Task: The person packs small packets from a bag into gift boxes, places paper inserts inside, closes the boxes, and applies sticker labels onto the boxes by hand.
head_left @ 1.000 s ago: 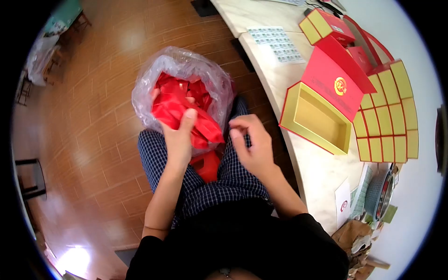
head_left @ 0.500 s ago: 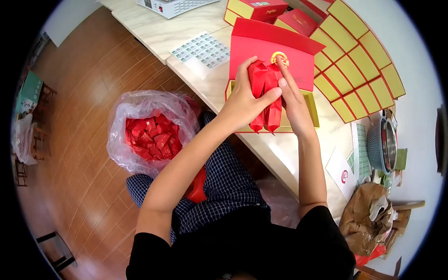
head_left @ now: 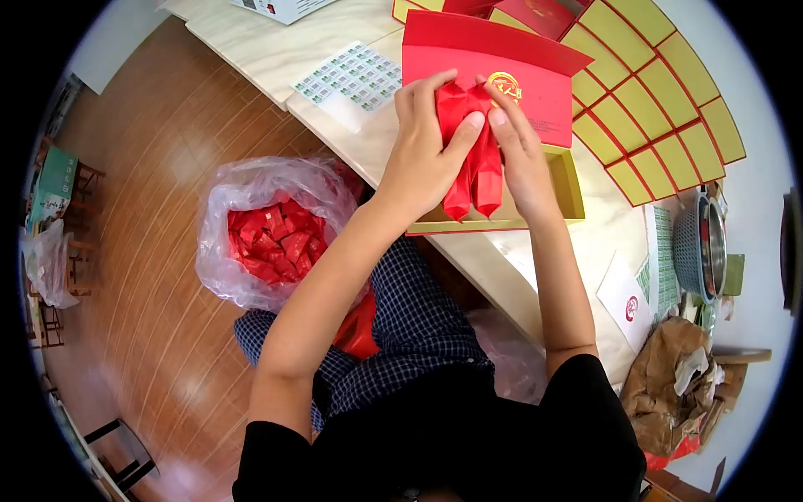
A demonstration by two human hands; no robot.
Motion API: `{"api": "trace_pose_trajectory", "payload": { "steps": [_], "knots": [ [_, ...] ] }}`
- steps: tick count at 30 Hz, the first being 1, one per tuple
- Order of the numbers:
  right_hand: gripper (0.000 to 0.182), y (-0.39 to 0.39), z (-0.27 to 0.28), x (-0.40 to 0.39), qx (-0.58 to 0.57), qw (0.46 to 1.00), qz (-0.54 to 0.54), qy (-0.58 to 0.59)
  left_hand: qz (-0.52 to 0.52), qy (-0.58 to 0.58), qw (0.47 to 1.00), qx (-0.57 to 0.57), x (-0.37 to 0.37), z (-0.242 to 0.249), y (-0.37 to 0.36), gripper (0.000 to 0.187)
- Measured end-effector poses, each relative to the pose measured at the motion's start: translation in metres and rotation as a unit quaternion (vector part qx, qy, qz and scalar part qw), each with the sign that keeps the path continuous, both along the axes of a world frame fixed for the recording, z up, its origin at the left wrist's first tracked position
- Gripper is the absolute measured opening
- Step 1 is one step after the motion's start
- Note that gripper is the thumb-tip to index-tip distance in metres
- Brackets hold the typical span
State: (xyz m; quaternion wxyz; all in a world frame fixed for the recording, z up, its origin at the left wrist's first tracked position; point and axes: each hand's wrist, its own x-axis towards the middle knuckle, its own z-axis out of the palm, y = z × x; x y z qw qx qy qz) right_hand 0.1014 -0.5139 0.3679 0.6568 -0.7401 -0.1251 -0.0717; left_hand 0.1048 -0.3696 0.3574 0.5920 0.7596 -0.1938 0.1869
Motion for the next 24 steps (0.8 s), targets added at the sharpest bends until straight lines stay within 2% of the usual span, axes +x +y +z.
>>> {"api": "trace_pose_trajectory", "payload": {
  "steps": [2, 4, 6, 8, 9, 11, 14, 15, 17, 24],
  "knots": [
    [0.045, -0.003, -0.018, -0.001, -0.031, 0.999, 0.02, -0.014, 0.022, -0.006, 0.999, 0.041, -0.001, -0.015, 0.001, 0.05],
    [0.042, -0.003, -0.024, -0.005, -0.027, 0.999, 0.005, 0.017, 0.039, 0.049, 0.997, 0.039, -0.006, -0.027, -0.001, 0.048],
    [0.037, -0.006, -0.023, -0.011, -0.03, 0.994, -0.015, 0.101, 0.107, 0.01, 0.985, 0.134, -0.01, -0.034, -0.001, 0.044],
    [0.033, -0.009, -0.034, -0.008, -0.034, 0.996, -0.02, 0.083, 0.119, 0.033, 0.981, 0.151, -0.017, -0.028, 0.0, 0.04],
    [0.031, -0.01, -0.037, -0.008, -0.063, 0.997, -0.028, 0.029, 0.132, 0.055, 0.975, 0.168, -0.02, -0.025, 0.001, 0.037],
    [0.027, -0.008, -0.036, -0.007, -0.098, 0.993, -0.036, -0.05, 0.124, 0.076, 0.976, 0.161, -0.019, -0.026, 0.005, 0.034],
    [0.029, -0.009, -0.034, -0.007, -0.168, 0.985, -0.029, -0.037, 0.118, 0.097, 0.975, 0.16, -0.019, -0.027, 0.008, 0.033],
    [0.029, -0.007, -0.032, -0.009, -0.169, 0.985, -0.027, -0.037, 0.12, 0.098, 0.975, 0.158, -0.02, -0.028, 0.008, 0.032],
    [0.031, -0.003, -0.022, -0.013, -0.099, 0.991, 0.001, 0.089, 0.122, 0.1, 0.975, 0.157, -0.02, -0.03, 0.009, 0.031],
    [0.03, -0.003, -0.028, -0.01, -0.101, 0.988, 0.067, 0.092, 0.109, 0.087, 0.983, 0.12, -0.021, -0.034, 0.011, 0.025]
  ]
}}
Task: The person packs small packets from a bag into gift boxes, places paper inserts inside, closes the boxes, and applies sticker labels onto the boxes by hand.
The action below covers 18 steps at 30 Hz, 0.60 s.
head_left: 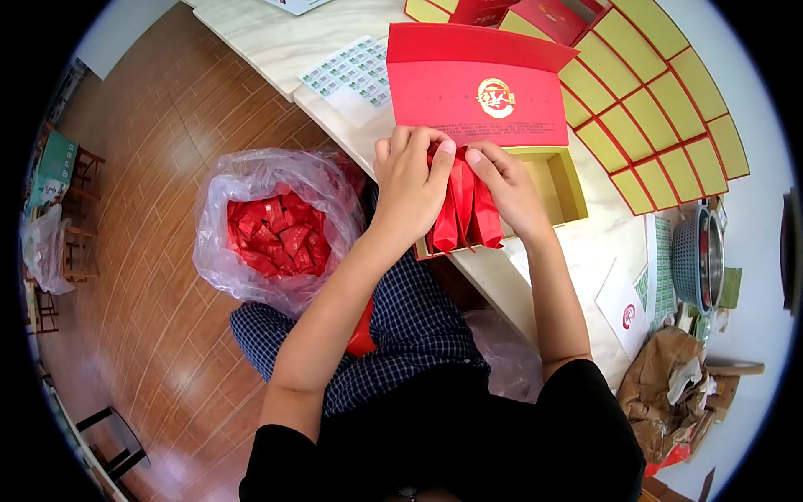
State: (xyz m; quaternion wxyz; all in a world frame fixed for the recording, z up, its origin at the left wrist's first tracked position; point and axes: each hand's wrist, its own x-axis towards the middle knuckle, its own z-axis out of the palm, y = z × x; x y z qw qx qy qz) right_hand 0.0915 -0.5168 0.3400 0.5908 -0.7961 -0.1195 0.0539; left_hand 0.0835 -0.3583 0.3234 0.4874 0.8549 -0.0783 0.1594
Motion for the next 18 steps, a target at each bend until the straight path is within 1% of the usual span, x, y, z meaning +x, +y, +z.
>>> {"api": "trace_pose_trajectory", "payload": {
  "steps": [5, 6, 8, 9, 10, 11, 13, 14, 15, 16, 17, 18],
  "knots": [
    [0.027, 0.004, -0.004, -0.001, 0.032, 0.999, 0.011, 0.001, 0.009, -0.015, 1.0, -0.006, -0.002, -0.003, -0.002, 0.022],
    [0.027, 0.003, -0.006, 0.0, 0.031, 0.999, 0.01, 0.001, 0.017, -0.027, 0.999, 0.009, -0.002, -0.005, -0.003, 0.02],
    [0.031, 0.003, -0.011, 0.002, -0.06, 0.996, 0.018, -0.067, 0.025, -0.037, 0.999, 0.023, -0.002, -0.008, -0.005, 0.018],
    [0.031, 0.005, -0.011, 0.0, -0.061, 0.996, 0.018, -0.066, 0.042, -0.066, 0.995, 0.066, -0.002, -0.011, -0.006, 0.019],
    [0.03, 0.009, -0.011, -0.003, -0.136, 0.982, 0.016, -0.133, 0.058, -0.096, 0.988, 0.11, -0.002, -0.011, -0.007, 0.023],
    [0.029, 0.012, -0.011, -0.005, -0.21, 0.957, 0.014, -0.197, 0.058, -0.095, 0.988, 0.109, -0.001, -0.01, -0.006, 0.023],
    [0.028, 0.015, -0.011, -0.006, -0.209, 0.96, 0.009, -0.186, 0.032, -0.082, 0.983, 0.159, 0.0, -0.006, -0.004, 0.043],
    [0.027, 0.014, -0.01, -0.006, -0.206, 0.962, 0.005, -0.178, 0.033, -0.082, 0.984, 0.157, 0.001, -0.006, -0.003, 0.043],
    [0.027, 0.014, -0.009, -0.006, -0.208, 0.961, 0.006, -0.18, 0.034, -0.085, 0.986, 0.139, 0.001, -0.006, -0.002, 0.048],
    [0.025, 0.013, -0.008, -0.007, -0.208, 0.964, -0.021, -0.164, 0.036, -0.089, 0.988, 0.12, 0.002, -0.005, 0.0, 0.054],
    [0.023, 0.013, -0.007, -0.006, -0.206, 0.966, -0.047, -0.148, 0.063, -0.101, 0.987, 0.11, 0.002, -0.01, 0.001, 0.055],
    [0.023, 0.011, -0.008, -0.004, -0.207, 0.966, -0.045, -0.15, 0.066, -0.102, 0.987, 0.109, -0.002, -0.012, 0.005, 0.055]
  ]
}}
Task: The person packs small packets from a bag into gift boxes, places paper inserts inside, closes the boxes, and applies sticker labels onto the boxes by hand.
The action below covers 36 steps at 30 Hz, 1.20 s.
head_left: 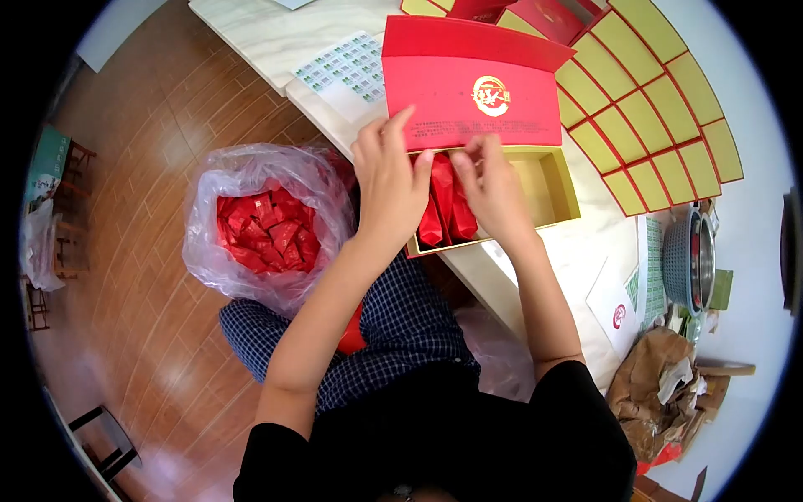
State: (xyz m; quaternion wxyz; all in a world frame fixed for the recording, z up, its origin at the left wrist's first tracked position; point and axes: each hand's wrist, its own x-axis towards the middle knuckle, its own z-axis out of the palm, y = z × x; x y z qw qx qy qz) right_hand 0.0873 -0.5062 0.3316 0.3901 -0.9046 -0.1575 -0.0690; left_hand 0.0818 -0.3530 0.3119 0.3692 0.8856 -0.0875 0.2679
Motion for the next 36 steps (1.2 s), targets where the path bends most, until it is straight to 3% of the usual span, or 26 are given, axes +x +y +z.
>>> {"api": "trace_pose_trajectory", "payload": {
  "steps": [2, 4, 6, 7, 10, 11, 13, 16, 18, 19, 20, 21, 22, 23, 24, 26, 27, 28, 30, 36],
  "knots": [
    [0.022, -0.006, -0.004, 0.001, 0.014, 0.996, -0.091, -0.007, -0.028, 0.037, 0.985, -0.169, -0.022, -0.004, 0.009, 0.053],
    [0.02, -0.005, 0.001, -0.005, 0.001, 0.995, -0.099, -0.022, -0.052, 0.094, 0.96, -0.258, -0.049, -0.021, 0.009, 0.055],
    [0.028, -0.002, 0.01, -0.01, -0.087, 0.989, -0.079, 0.085, -0.127, 0.153, 0.943, -0.266, -0.074, -0.027, 0.003, 0.068],
    [0.041, 0.003, 0.013, -0.015, -0.082, 0.984, -0.054, 0.148, -0.13, 0.178, 0.952, -0.212, -0.081, -0.032, -0.006, 0.076],
    [0.049, 0.029, 0.015, -0.025, -0.133, 0.987, -0.044, 0.08, -0.156, 0.158, 0.949, -0.224, -0.086, -0.031, -0.016, 0.09],
    [0.051, 0.028, 0.017, -0.021, -0.102, 0.986, -0.037, 0.123, -0.163, 0.145, 0.951, -0.218, -0.081, -0.034, -0.016, 0.094],
    [0.052, 0.029, 0.018, -0.01, -0.175, 0.973, -0.057, 0.141, -0.178, 0.136, 0.955, -0.196, -0.068, -0.034, -0.012, 0.106],
    [0.053, 0.02, -0.005, 0.01, -0.156, 0.977, -0.075, 0.125, -0.234, 0.214, 0.925, -0.209, -0.05, -0.033, -0.007, 0.106],
    [0.049, 0.031, 0.004, 0.01, -0.222, 0.963, -0.103, 0.115, -0.281, 0.246, 0.895, -0.243, -0.046, -0.029, 0.01, 0.102],
    [0.048, 0.032, 0.004, 0.009, -0.238, 0.962, -0.111, 0.072, -0.246, 0.225, 0.898, -0.288, -0.049, -0.034, 0.013, 0.086],
    [0.047, 0.033, 0.003, 0.007, -0.252, 0.96, -0.117, 0.029, -0.24, 0.22, 0.898, -0.296, -0.051, -0.036, 0.024, 0.086],
    [0.042, 0.033, 0.001, 0.004, -0.255, 0.955, -0.111, -0.102, -0.225, 0.158, 0.902, -0.333, -0.055, -0.042, 0.037, 0.073],
    [0.042, 0.04, 0.006, -0.004, -0.26, 0.955, -0.102, -0.101, -0.207, 0.097, 0.902, -0.367, -0.06, -0.051, 0.052, 0.061],
    [0.038, 0.054, 0.015, -0.016, -0.214, 0.956, -0.111, -0.169, -0.135, 0.054, 0.913, -0.38, -0.066, -0.059, 0.068, 0.039],
    [0.034, 0.069, 0.016, -0.025, -0.167, 0.95, -0.12, -0.235, -0.104, 0.098, 0.884, -0.445, -0.075, -0.068, 0.086, 0.033],
    [0.028, 0.101, 0.0, -0.041, 0.05, 0.979, -0.05, -0.191, 0.013, 0.132, 0.85, -0.509, -0.08, -0.095, 0.124, 0.023],
    [0.025, 0.119, -0.013, -0.047, 0.036, 0.981, -0.007, -0.191, 0.057, 0.102, 0.85, -0.513, -0.082, -0.111, 0.143, 0.022],
    [0.023, 0.142, -0.033, -0.049, 0.099, 0.984, 0.063, -0.138, 0.1, 0.081, 0.864, -0.488, -0.083, -0.128, 0.165, 0.021],
    [0.024, 0.201, -0.062, -0.046, -0.024, 0.985, 0.157, -0.062, 0.119, 0.082, 0.797, -0.586, -0.089, -0.144, 0.209, 0.022],
    [0.029, 0.306, -0.237, -0.009, -0.005, 0.935, 0.229, 0.27, 0.245, 0.079, 0.74, -0.621, -0.077, -0.19, 0.307, 0.02]
  ]
}}
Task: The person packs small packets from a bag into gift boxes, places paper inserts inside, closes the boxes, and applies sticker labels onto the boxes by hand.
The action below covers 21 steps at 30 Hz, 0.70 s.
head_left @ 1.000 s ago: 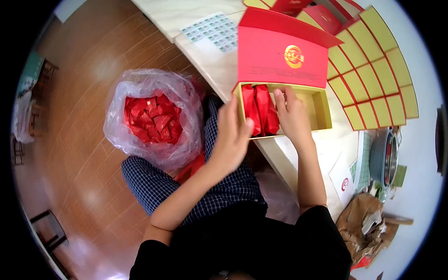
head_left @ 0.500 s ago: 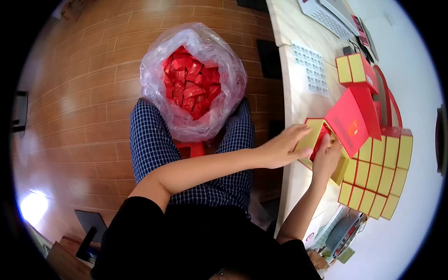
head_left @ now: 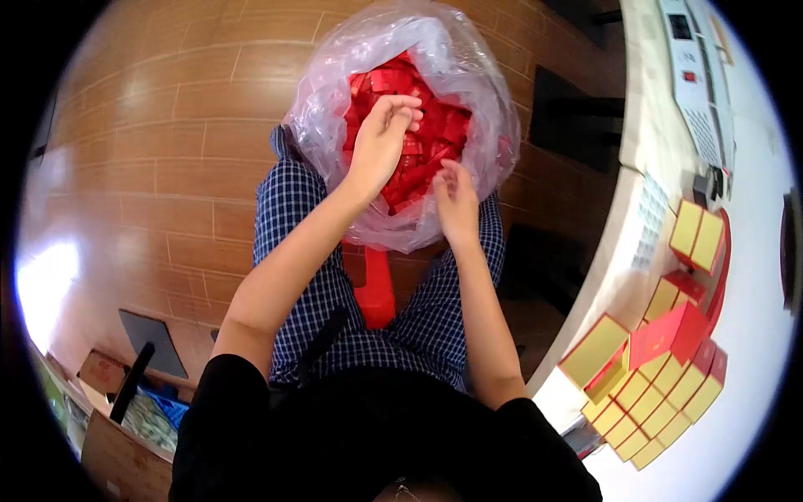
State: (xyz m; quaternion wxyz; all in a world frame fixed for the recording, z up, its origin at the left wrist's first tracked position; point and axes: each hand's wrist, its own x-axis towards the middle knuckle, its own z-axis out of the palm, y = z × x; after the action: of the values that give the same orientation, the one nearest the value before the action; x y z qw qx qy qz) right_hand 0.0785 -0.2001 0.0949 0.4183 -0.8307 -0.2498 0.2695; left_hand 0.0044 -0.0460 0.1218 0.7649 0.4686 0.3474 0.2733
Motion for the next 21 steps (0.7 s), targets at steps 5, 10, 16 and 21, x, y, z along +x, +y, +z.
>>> {"api": "trace_pose_trajectory", "payload": {
  "steps": [5, 10, 16, 21],
  "knots": [
    [0.044, 0.081, -0.089, 0.038, -0.051, 0.989, 0.107, -0.091, -0.057, 0.047, 0.996, -0.052, 0.017, -0.071, 0.025, 0.024],
    [0.067, 0.152, -0.164, 0.096, -0.097, 0.948, 0.225, -0.204, -0.037, 0.078, 0.977, -0.193, 0.038, -0.072, 0.043, 0.027],
    [0.066, 0.23, -0.209, 0.148, -0.147, 0.935, 0.27, -0.178, 0.034, 0.058, 0.966, -0.248, 0.039, -0.073, 0.069, 0.026],
    [0.064, 0.248, -0.241, 0.172, -0.209, 0.919, 0.285, -0.174, 0.037, 0.042, 0.949, -0.311, 0.038, -0.068, 0.076, 0.022]
  ]
}}
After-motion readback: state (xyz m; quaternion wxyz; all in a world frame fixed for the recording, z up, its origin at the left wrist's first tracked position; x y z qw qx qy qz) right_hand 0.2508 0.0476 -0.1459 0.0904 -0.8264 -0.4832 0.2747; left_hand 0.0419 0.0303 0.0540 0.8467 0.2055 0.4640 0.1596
